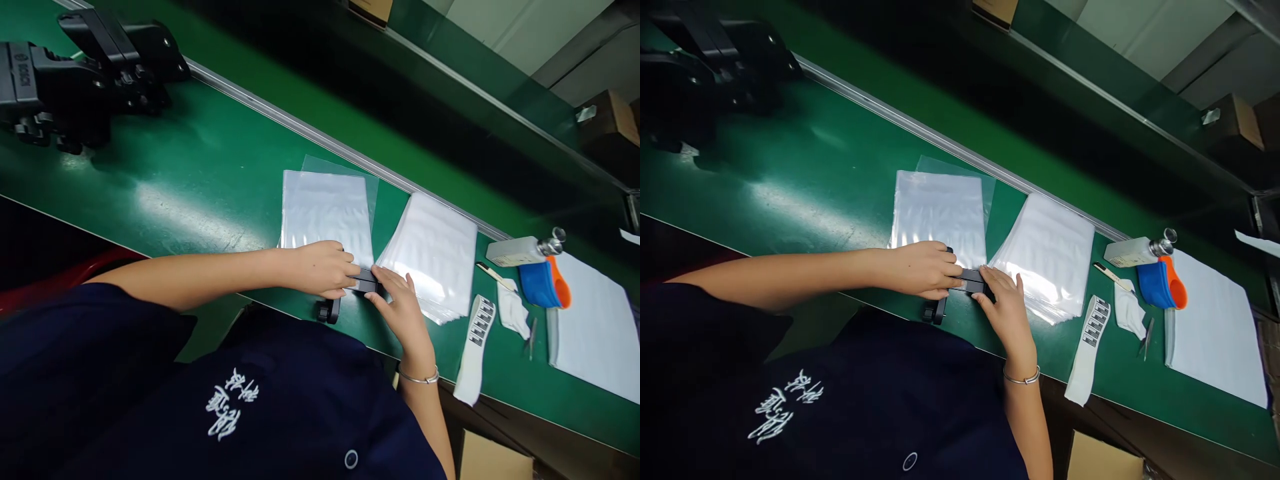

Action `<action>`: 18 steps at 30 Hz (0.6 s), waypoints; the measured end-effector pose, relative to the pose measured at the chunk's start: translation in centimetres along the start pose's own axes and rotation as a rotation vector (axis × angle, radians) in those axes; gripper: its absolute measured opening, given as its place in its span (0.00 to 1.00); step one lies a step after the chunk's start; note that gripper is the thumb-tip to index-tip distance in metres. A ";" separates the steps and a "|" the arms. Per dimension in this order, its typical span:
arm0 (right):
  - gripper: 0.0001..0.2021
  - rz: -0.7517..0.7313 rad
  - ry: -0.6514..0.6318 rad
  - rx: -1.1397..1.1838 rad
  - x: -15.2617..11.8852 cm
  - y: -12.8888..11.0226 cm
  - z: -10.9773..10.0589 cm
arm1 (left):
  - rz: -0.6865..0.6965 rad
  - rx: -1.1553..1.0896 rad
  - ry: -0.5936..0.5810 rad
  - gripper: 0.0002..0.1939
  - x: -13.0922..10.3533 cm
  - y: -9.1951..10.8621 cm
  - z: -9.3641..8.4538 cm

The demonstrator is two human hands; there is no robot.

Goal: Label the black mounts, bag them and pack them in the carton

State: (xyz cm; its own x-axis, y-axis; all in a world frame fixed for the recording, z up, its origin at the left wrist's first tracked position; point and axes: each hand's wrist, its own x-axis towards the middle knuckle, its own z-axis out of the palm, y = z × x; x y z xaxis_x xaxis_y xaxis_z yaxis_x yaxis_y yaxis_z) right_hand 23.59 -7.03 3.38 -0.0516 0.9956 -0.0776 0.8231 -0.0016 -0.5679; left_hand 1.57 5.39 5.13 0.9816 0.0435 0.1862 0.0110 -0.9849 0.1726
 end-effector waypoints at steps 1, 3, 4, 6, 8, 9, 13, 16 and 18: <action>0.21 -0.006 0.007 -0.014 0.0 0.1 0.2 | -0.003 -0.014 -0.003 0.08 0.5 0.1 0.0; 0.21 -0.017 0.023 -0.024 0.0 0.1 0.4 | -0.008 -0.032 -0.023 0.06 0.8 0.5 0.1; 0.20 -0.022 0.028 -0.025 0.0 0.1 0.4 | -0.012 -0.039 -0.034 0.06 0.6 0.7 0.1; 0.20 -0.033 0.037 -0.030 -0.1 0.2 0.4 | -0.023 -0.056 -0.039 0.07 -0.4 1.1 0.1; 0.20 -0.044 0.050 -0.040 -0.1 0.3 0.3 | -0.048 -0.062 -0.027 0.09 -1.8 1.4 0.1; 0.19 -0.053 0.056 -0.046 0.0 0.3 0.3 | -0.068 -0.053 -0.022 0.10 -2.4 1.5 0.1; 0.23 -0.148 0.038 -0.057 0.7 0.1 0.9 | -0.206 -0.050 0.062 0.13 -3.9 1.4 0.4; 0.24 -0.271 0.050 -0.054 0.3 -0.8 1.2 | -0.564 -0.158 0.315 0.17 -4.2 0.9 1.2; 0.23 -0.333 0.119 -0.057 -1.0 -1.3 0.9 | -0.800 -0.199 0.401 0.17 -4.1 1.0 2.4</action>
State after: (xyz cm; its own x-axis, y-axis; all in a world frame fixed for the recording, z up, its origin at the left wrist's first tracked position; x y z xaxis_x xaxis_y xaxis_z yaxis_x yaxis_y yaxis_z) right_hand 22.04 -8.11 3.42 -0.2585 0.9446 0.2023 0.8027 0.3266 -0.4991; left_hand -1.98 3.87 2.22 0.5555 0.7916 0.2545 0.5891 -0.5907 0.5514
